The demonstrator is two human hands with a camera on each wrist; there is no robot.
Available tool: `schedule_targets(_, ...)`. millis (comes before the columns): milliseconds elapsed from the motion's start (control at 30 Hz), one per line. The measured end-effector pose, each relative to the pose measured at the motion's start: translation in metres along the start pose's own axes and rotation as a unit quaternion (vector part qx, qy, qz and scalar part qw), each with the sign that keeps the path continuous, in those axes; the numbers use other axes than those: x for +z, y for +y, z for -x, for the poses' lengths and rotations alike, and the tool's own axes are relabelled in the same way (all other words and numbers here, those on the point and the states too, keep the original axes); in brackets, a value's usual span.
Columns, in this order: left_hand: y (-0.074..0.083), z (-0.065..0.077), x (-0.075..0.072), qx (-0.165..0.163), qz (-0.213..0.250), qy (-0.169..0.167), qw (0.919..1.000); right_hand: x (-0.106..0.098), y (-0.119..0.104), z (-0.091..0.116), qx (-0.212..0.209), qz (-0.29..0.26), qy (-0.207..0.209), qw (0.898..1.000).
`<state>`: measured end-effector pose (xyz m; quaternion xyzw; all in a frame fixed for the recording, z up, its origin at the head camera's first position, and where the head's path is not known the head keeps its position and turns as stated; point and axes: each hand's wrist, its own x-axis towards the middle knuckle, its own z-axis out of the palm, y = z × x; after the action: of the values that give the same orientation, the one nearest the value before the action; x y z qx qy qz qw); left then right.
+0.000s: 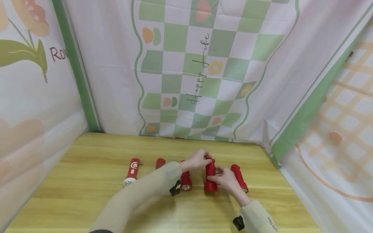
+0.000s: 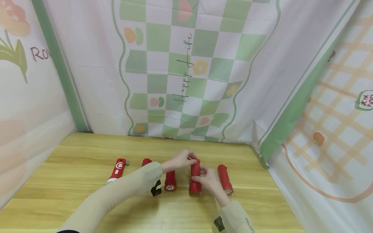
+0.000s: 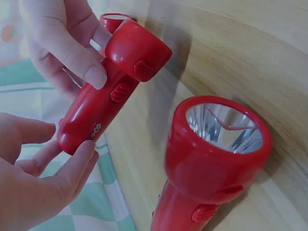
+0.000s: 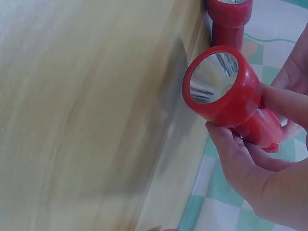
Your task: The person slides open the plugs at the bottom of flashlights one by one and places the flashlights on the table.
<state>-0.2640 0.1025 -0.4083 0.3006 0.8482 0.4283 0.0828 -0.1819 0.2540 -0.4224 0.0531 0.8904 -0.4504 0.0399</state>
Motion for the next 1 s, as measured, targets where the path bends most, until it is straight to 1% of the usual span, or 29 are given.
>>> schedule_targets(367,-0.003,0.004,-0.006,0.022,0.016,0.029,0.9992,0.000,-0.005,0.001,-0.016,-0.011,0.002,1.000)
schedule_targets(567,-0.004,0.009,-0.012,0.022,0.044,0.040,0.9980,0.000,-0.011,0.003,-0.042,0.012,0.010,0.999)
schedule_targets(700,-0.003,0.013,-0.017,0.017,0.057,0.039,0.9974,0.001,-0.014,0.004,-0.040,0.017,0.021,0.999)
schedule_targets(800,-0.003,0.016,-0.021,0.018,0.057,0.039,0.9974,0.002,-0.016,0.005,-0.038,0.020,0.025,0.999)
schedule_targets(1000,-0.003,0.022,-0.026,0.030,0.051,0.048,0.9971,0.003,-0.018,0.007,-0.049,0.022,0.028,0.998)
